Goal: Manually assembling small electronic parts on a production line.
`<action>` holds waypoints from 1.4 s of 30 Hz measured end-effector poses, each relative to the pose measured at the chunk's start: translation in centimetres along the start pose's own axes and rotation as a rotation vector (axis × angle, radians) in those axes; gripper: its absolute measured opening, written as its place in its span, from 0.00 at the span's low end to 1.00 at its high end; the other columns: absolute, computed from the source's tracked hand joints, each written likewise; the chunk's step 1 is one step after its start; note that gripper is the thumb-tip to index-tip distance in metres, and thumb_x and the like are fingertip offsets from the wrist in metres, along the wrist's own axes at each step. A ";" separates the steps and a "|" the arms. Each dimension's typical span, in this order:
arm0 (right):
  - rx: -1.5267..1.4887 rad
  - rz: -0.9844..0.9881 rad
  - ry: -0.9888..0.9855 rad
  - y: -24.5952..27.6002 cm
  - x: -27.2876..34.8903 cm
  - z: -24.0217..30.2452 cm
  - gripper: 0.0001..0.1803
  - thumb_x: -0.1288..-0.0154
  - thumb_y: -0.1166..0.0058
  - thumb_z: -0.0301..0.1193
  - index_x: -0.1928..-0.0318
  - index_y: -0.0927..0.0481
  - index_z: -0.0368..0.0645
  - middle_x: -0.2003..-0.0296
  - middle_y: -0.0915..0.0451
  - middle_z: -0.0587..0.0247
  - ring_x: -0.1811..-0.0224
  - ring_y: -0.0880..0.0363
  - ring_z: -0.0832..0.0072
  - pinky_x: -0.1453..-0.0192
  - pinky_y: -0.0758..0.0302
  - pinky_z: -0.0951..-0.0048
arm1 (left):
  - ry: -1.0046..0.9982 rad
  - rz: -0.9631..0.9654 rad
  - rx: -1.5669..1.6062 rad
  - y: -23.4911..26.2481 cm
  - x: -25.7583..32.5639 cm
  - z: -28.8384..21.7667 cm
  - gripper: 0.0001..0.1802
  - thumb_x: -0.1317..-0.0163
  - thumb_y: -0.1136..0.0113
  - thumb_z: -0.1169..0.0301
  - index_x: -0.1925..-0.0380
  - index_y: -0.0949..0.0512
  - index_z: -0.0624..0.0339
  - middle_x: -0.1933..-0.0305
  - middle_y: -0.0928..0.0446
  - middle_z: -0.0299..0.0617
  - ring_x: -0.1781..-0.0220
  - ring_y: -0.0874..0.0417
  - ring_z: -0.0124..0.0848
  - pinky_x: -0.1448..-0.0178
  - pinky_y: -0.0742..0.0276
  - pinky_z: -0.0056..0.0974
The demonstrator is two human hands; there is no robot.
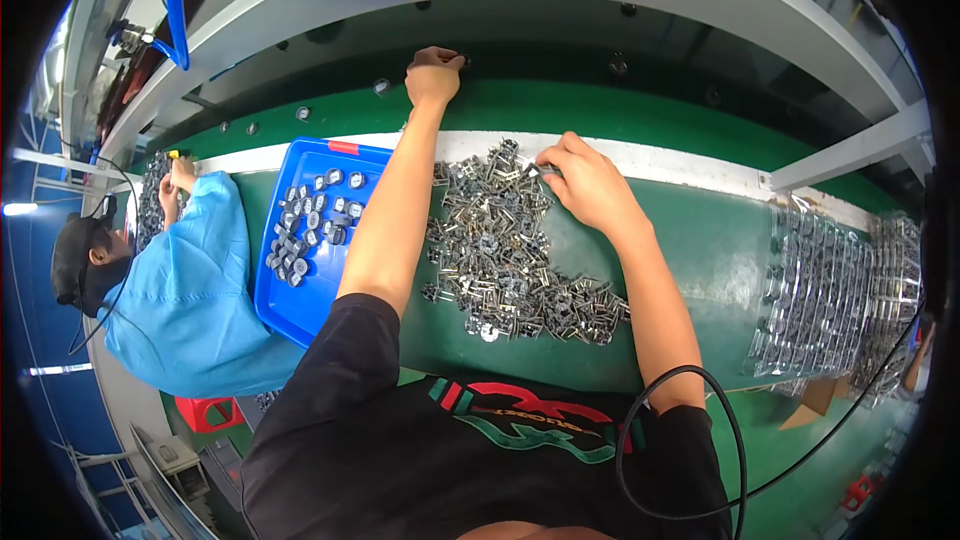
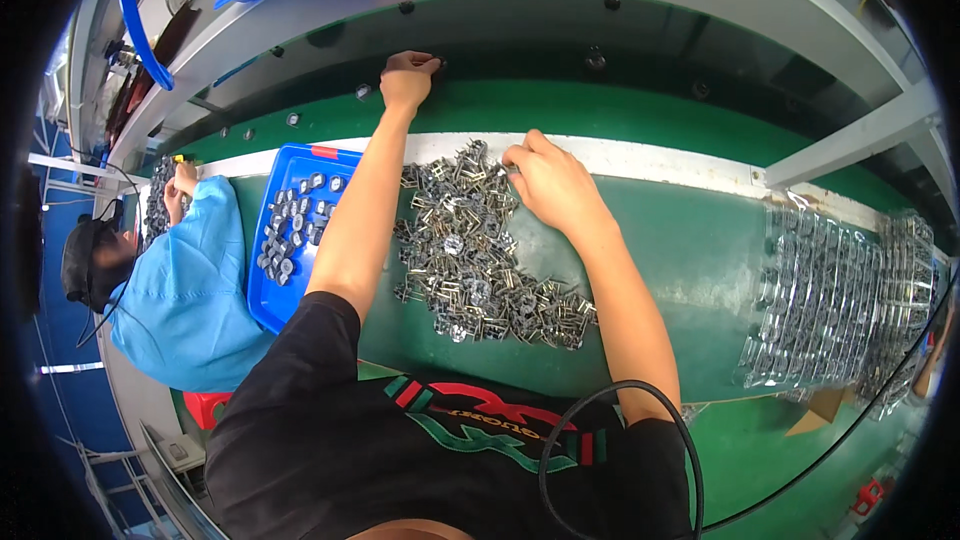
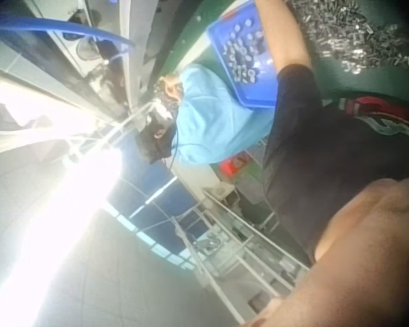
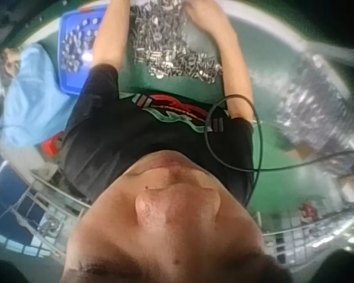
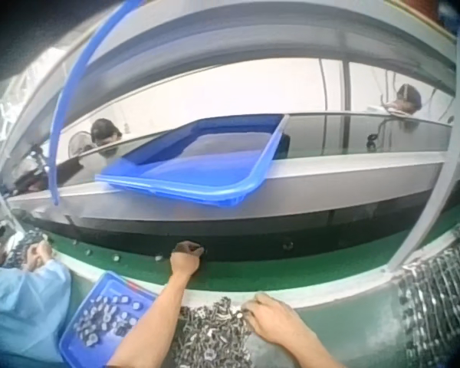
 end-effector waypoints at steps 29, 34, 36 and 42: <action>-0.598 -0.488 0.015 12.7 2.9 4.5 0.06 0.41 0.34 0.21 0.62 0.16 0.36 0.69 0.18 0.66 0.71 0.21 0.83 0.68 0.26 0.82 | 0.058 0.799 1.215 6.0 14.9 -12.8 0.16 0.38 0.34 0.74 0.50 0.19 0.68 0.61 0.17 0.45 0.63 0.14 0.29 0.56 0.14 0.31; -0.778 -0.569 -0.080 13.7 3.8 4.9 0.06 0.39 0.35 0.21 0.61 0.16 0.34 0.67 0.18 0.65 0.70 0.21 0.84 0.67 0.26 0.83 | 0.026 0.910 1.449 7.5 18.0 -15.9 0.19 0.31 0.44 0.74 0.43 0.26 0.72 0.53 0.18 0.49 0.53 0.14 0.34 0.46 0.14 0.36; -0.742 -0.657 -0.046 14.4 4.3 5.4 0.06 0.40 0.35 0.20 0.62 0.16 0.35 0.68 0.18 0.64 0.71 0.21 0.83 0.68 0.26 0.83 | -0.016 0.919 1.510 8.1 18.7 -16.7 0.20 0.30 0.46 0.74 0.40 0.28 0.72 0.50 0.19 0.49 0.50 0.15 0.34 0.43 0.15 0.37; -0.268 -0.883 0.251 16.4 5.8 8.9 0.09 0.47 0.32 0.16 0.64 0.16 0.34 0.67 0.20 0.60 0.73 0.22 0.79 0.74 0.27 0.81 | -0.078 1.002 1.574 8.2 20.3 -17.7 0.22 0.30 0.46 0.75 0.38 0.31 0.71 0.45 0.22 0.49 0.43 0.18 0.36 0.37 0.19 0.41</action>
Point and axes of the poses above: each hand's wrist, its own x-axis away from the middle knuckle, its own y-axis out of the back of the hand, z = x × y, the point moved 7 cm from there along -x, towards the middle knuckle
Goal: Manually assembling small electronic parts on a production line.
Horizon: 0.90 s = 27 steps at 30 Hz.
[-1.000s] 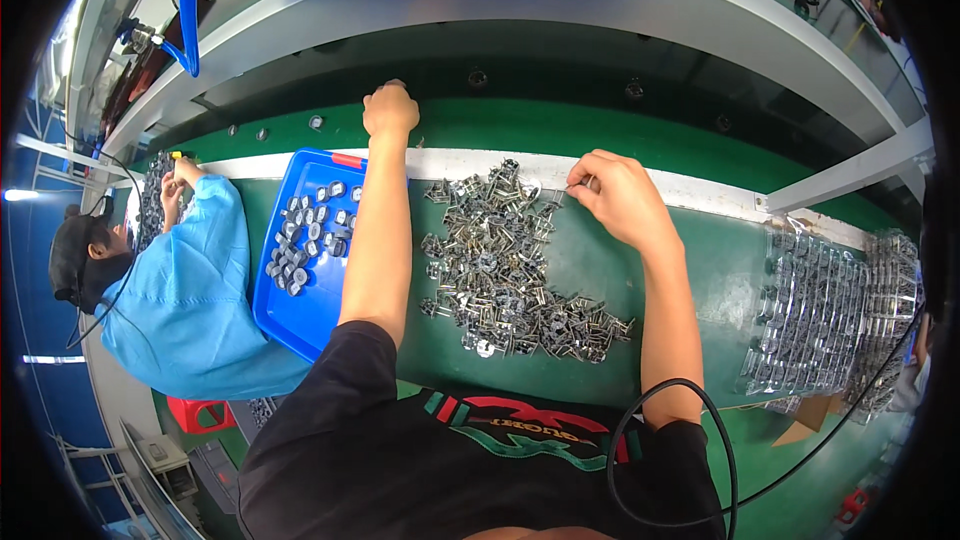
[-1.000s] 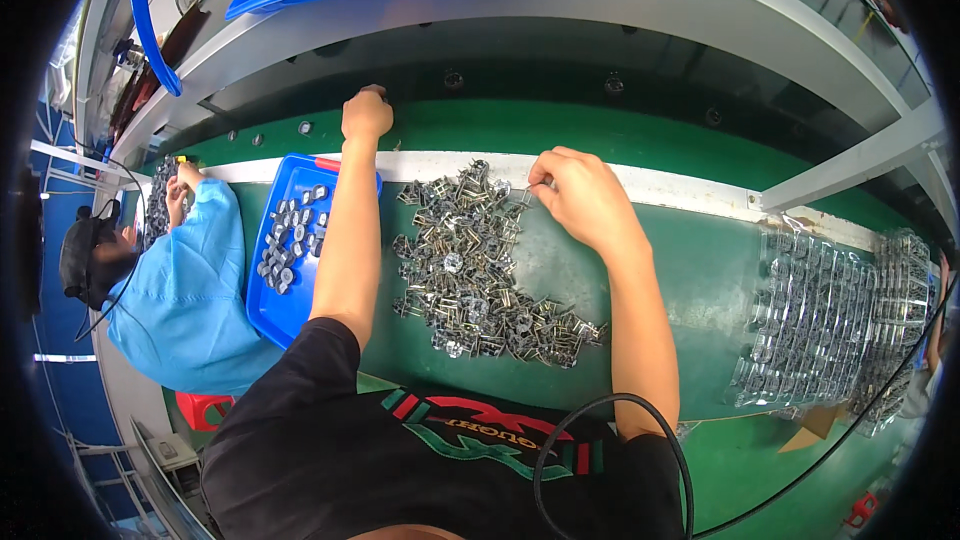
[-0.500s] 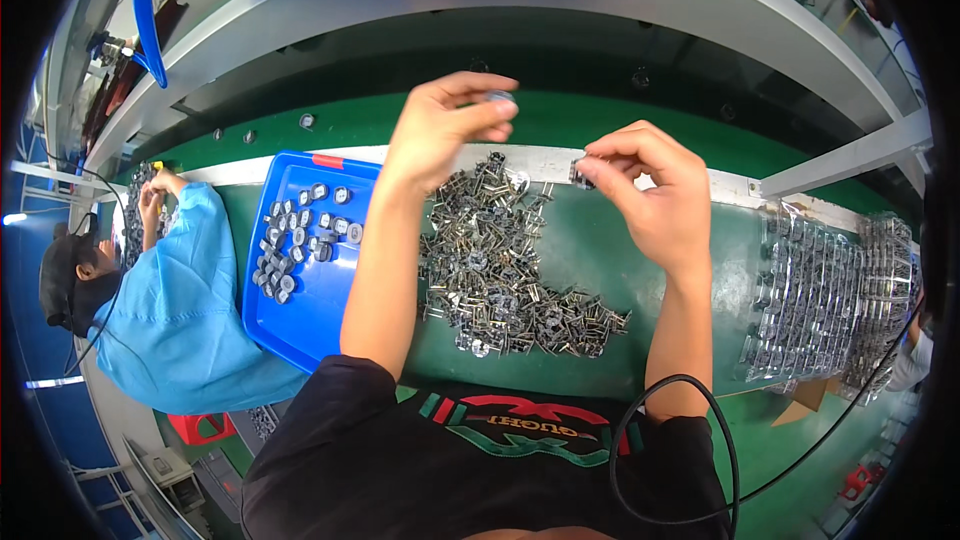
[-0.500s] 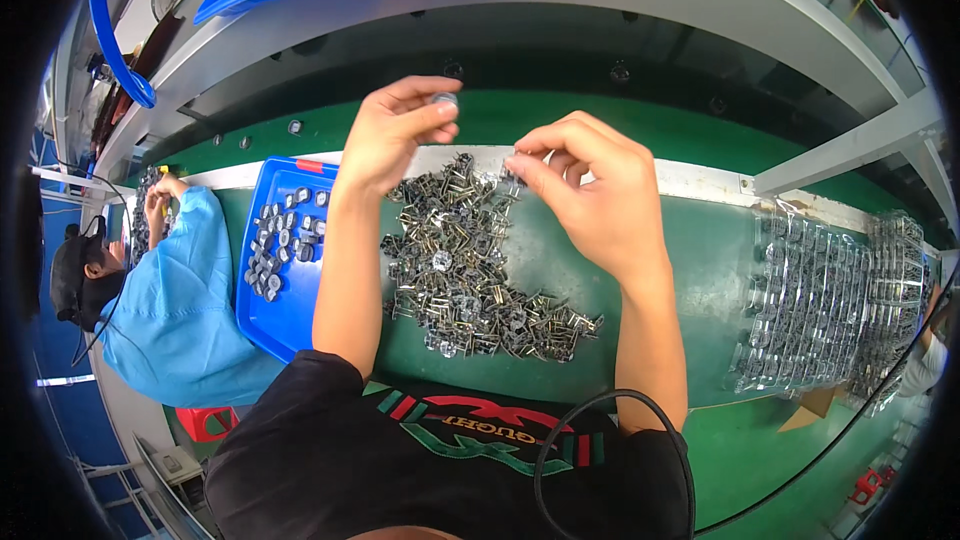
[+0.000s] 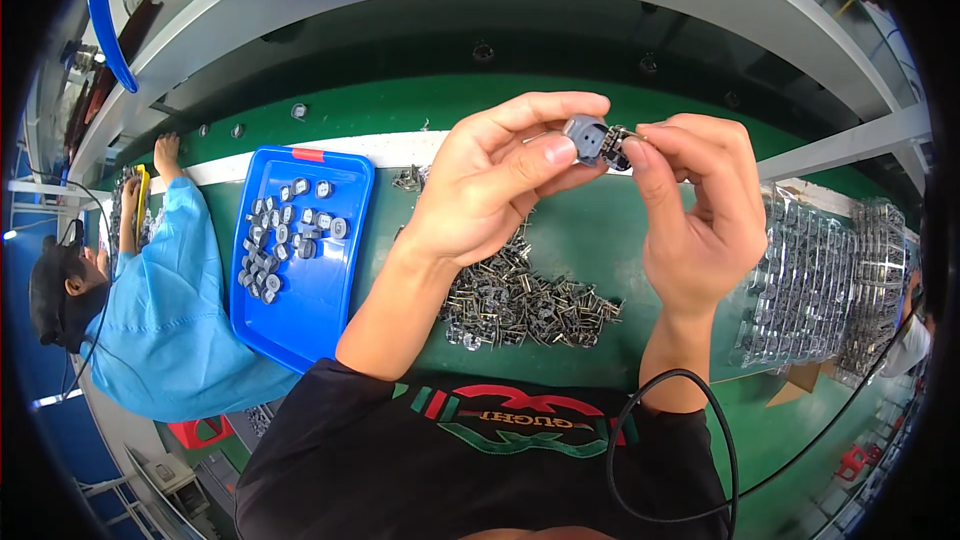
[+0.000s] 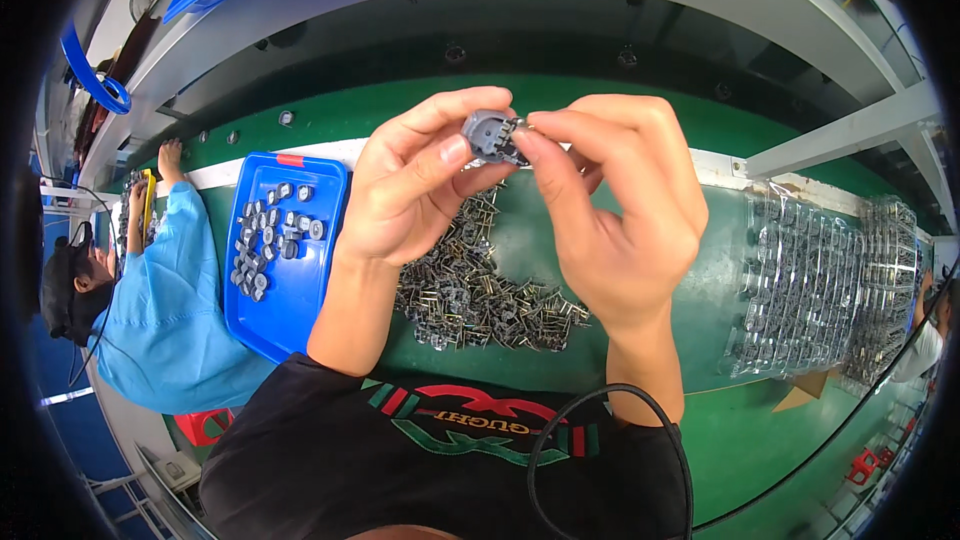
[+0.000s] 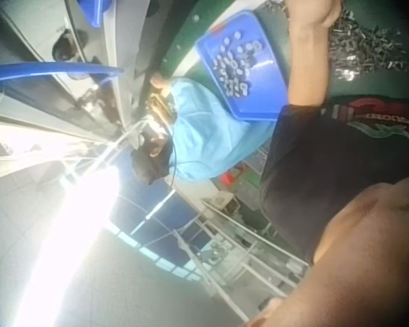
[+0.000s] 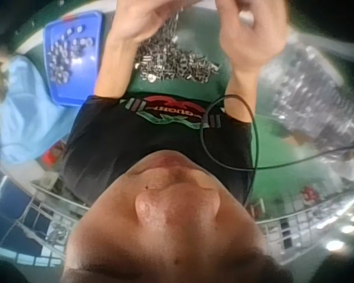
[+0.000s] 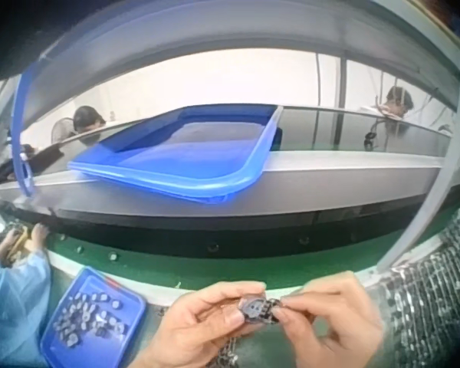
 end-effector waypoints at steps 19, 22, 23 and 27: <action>0.291 0.092 0.221 -1.3 0.3 1.1 0.10 0.49 0.36 0.17 0.65 0.21 0.36 0.67 0.24 0.60 0.74 0.22 0.69 0.76 0.26 0.71 | -0.053 -0.106 -0.126 -0.1 0.3 0.6 0.18 0.35 0.40 0.80 0.44 0.23 0.70 0.53 0.23 0.40 0.50 0.19 0.30 0.42 0.17 0.36; 0.301 0.109 0.229 -1.4 0.4 0.9 0.10 0.49 0.36 0.16 0.64 0.21 0.36 0.67 0.25 0.61 0.74 0.22 0.69 0.75 0.25 0.71 | -0.141 -0.080 -0.215 0.0 0.2 0.3 0.17 0.35 0.41 0.81 0.45 0.22 0.70 0.50 0.21 0.46 0.50 0.16 0.33 0.45 0.14 0.37; 0.306 0.117 0.230 -1.5 0.4 1.0 0.10 0.49 0.36 0.16 0.64 0.21 0.36 0.67 0.25 0.61 0.74 0.22 0.69 0.75 0.25 0.71 | -0.153 -0.086 -0.243 0.0 0.3 0.2 0.17 0.35 0.41 0.81 0.46 0.23 0.70 0.51 0.21 0.45 0.50 0.16 0.33 0.45 0.14 0.37; 0.237 0.052 0.248 -1.2 0.6 1.0 0.10 0.47 0.36 0.16 0.64 0.21 0.36 0.66 0.25 0.60 0.73 0.22 0.70 0.74 0.25 0.71 | -0.190 -0.094 -0.294 -0.3 0.5 -0.5 0.18 0.36 0.41 0.81 0.45 0.23 0.71 0.52 0.21 0.46 0.50 0.16 0.33 0.45 0.13 0.37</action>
Point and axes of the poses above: each hand's wrist, its own x-axis away from the middle knuckle, its own y-axis out of the back of the hand, z = x × y, the point moved 7 cm from there along -x, towards the middle knuckle
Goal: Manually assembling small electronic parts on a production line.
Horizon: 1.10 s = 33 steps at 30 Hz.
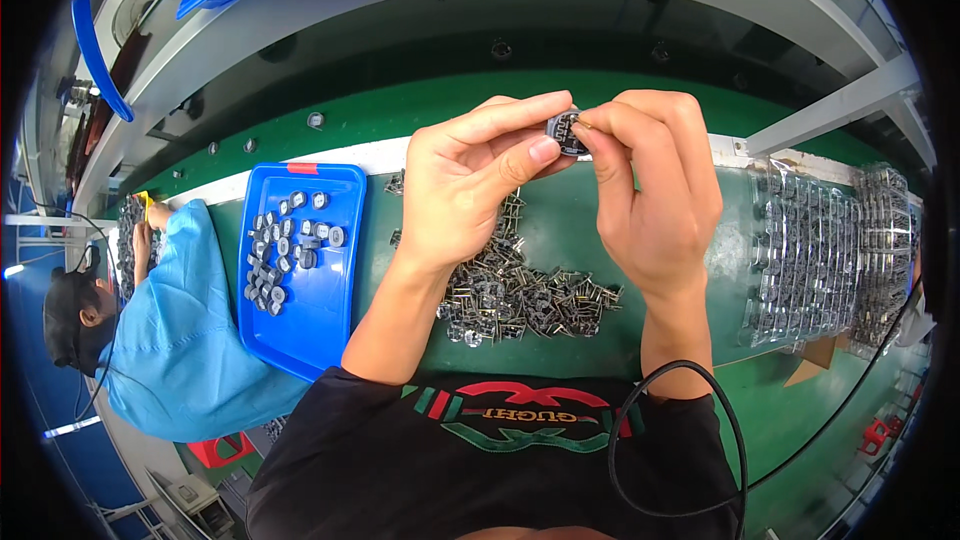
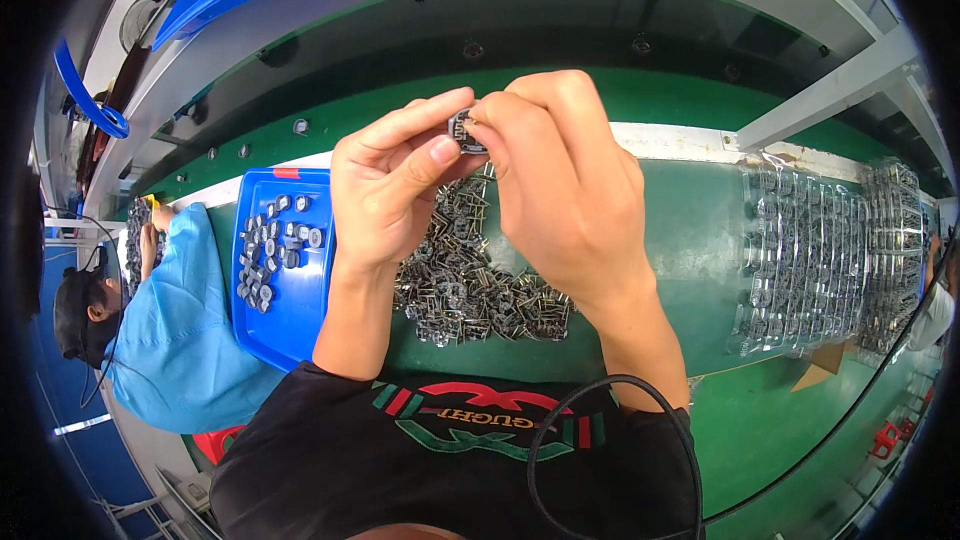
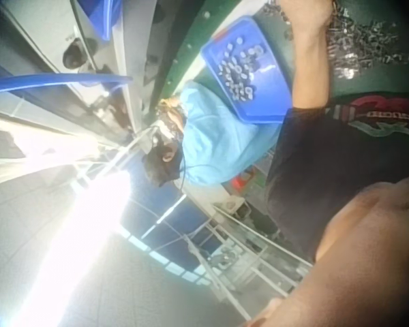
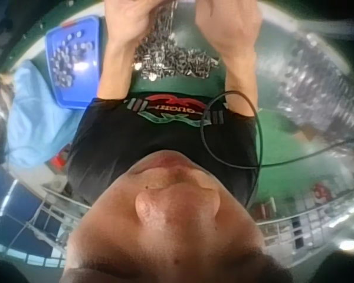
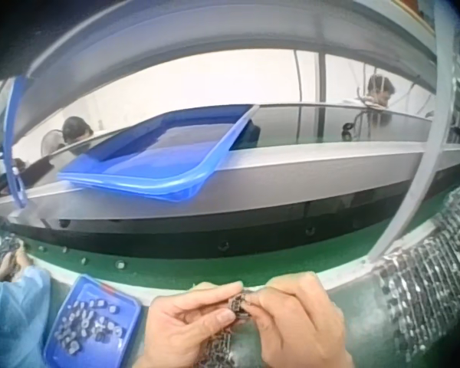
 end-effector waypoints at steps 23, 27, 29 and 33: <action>-0.396 -0.173 -0.243 -1.3 2.2 -1.5 0.06 0.37 0.41 0.15 0.59 0.21 0.33 0.59 0.23 0.54 0.71 0.20 0.77 0.74 0.21 0.80 | -0.047 -0.088 -0.251 -0.1 0.7 -2.3 0.18 0.39 0.36 0.82 0.47 0.21 0.70 0.58 0.21 0.43 0.56 0.17 0.31 0.49 0.14 0.33; -0.986 -0.195 -0.729 -2.4 2.9 -3.9 0.05 0.34 0.42 0.18 0.58 0.21 0.32 0.59 0.21 0.54 0.74 0.21 0.76 0.77 0.25 0.81 | -0.068 -0.033 -0.202 -0.6 0.7 -2.3 0.18 0.41 0.35 0.82 0.48 0.20 0.69 0.57 0.21 0.45 0.55 0.17 0.31 0.51 0.16 0.32; -0.864 -0.195 -0.609 -1.8 2.4 -3.3 0.05 0.34 0.42 0.19 0.59 0.21 0.32 0.59 0.22 0.55 0.76 0.22 0.77 0.77 0.27 0.81 | -0.071 0.017 -0.169 -0.7 0.6 -2.0 0.19 0.41 0.34 0.82 0.48 0.20 0.69 0.56 0.21 0.45 0.54 0.18 0.31 0.51 0.17 0.32; -0.581 -0.175 -0.394 -0.1 1.2 -1.9 0.07 0.40 0.38 0.16 0.61 0.20 0.32 0.63 0.21 0.56 0.73 0.21 0.76 0.74 0.25 0.79 | -0.002 0.061 -0.075 0.4 0.1 -0.8 0.20 0.42 0.35 0.83 0.48 0.21 0.71 0.53 0.19 0.51 0.52 0.16 0.34 0.51 0.14 0.35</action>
Point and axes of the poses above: each hand's wrist, its own x-axis away from the middle knuckle, its own y-axis out of the back of the hand, z = x × y, the point moved 7 cm from there along -x, towards the middle knuckle
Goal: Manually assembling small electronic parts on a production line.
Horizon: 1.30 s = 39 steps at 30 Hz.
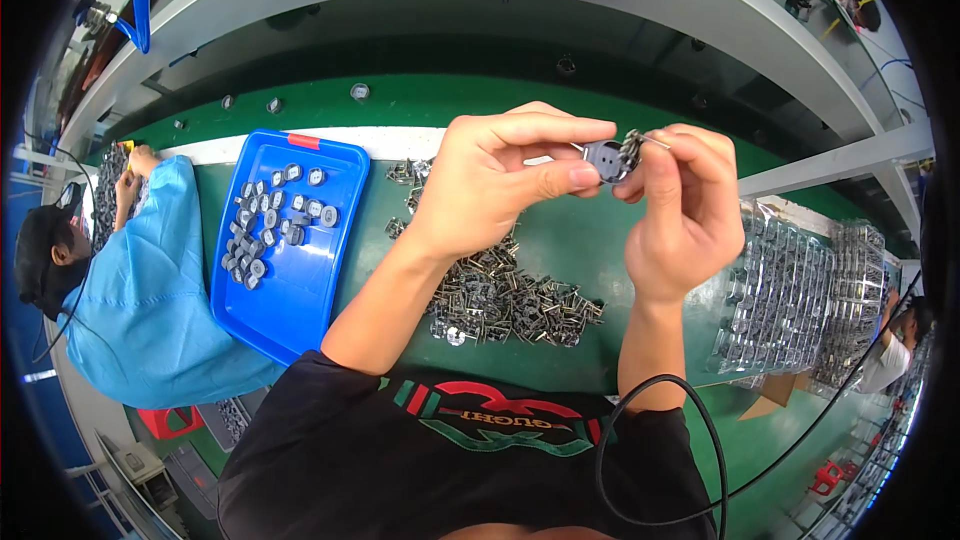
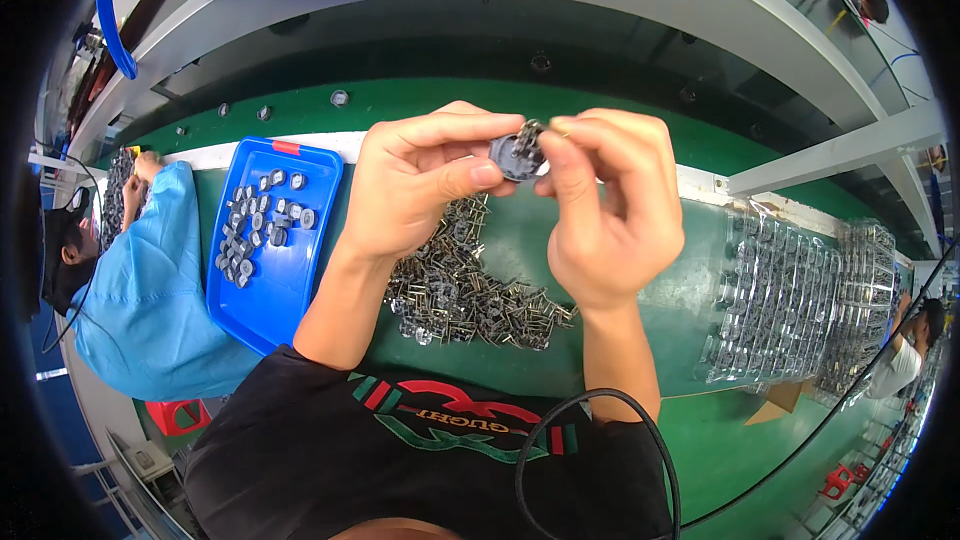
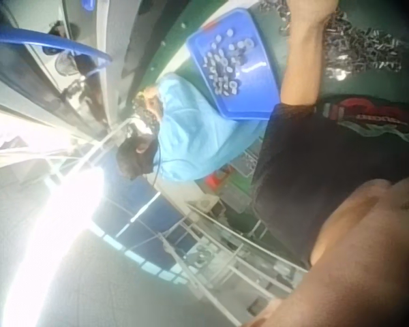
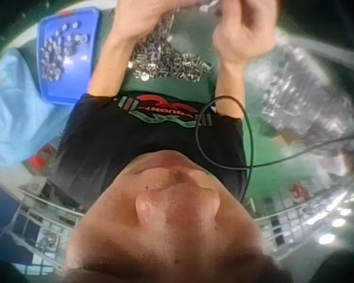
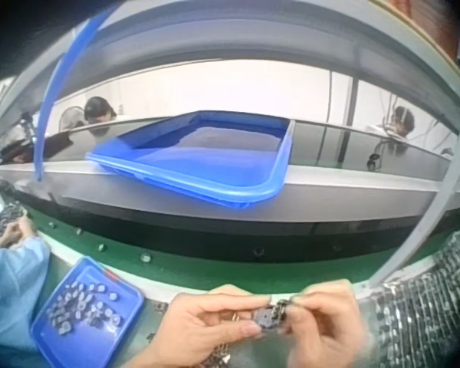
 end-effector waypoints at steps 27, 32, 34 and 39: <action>0.668 0.858 -0.231 -2.1 4.5 -13.5 0.11 0.32 0.47 0.33 0.59 0.16 0.39 0.63 0.17 0.53 0.59 0.19 0.54 0.53 0.23 0.58 | 0.206 -0.552 -0.682 17.2 -6.6 7.9 0.13 0.42 0.36 0.77 0.57 0.17 0.70 0.62 0.15 0.45 0.60 0.14 0.32 0.55 0.18 0.33; 0.936 0.882 -0.470 -3.0 6.7 -15.3 0.19 0.33 0.46 0.44 0.65 0.17 0.39 0.65 0.16 0.46 0.62 0.16 0.48 0.54 0.21 0.50 | 0.208 -0.683 -1.306 24.1 -8.6 8.8 0.11 0.44 0.33 0.64 0.63 0.13 0.55 0.62 0.13 0.43 0.58 0.12 0.39 0.51 0.18 0.40; 0.934 0.854 -0.500 -3.3 7.3 -15.8 0.18 0.35 0.43 0.44 0.64 0.18 0.38 0.66 0.16 0.46 0.63 0.16 0.47 0.56 0.21 0.50 | 0.210 -0.685 -1.354 25.5 -9.1 9.1 0.12 0.44 0.33 0.61 0.64 0.13 0.54 0.61 0.13 0.43 0.57 0.13 0.42 0.50 0.19 0.42; 0.860 0.861 -0.606 -3.6 7.6 -15.7 0.17 0.39 0.38 0.41 0.60 0.19 0.38 0.64 0.15 0.47 0.58 0.16 0.50 0.52 0.22 0.52 | 0.230 -0.709 -1.486 25.8 -7.9 8.3 0.15 0.43 0.34 0.56 0.62 0.13 0.53 0.62 0.14 0.45 0.52 0.14 0.42 0.47 0.20 0.43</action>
Point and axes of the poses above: each hand's wrist, its own x-axis away from the middle knuckle, its own y-axis out of the back of the hand, z = x × y, the point moved 7 cm from there along -x, towards the middle knuckle
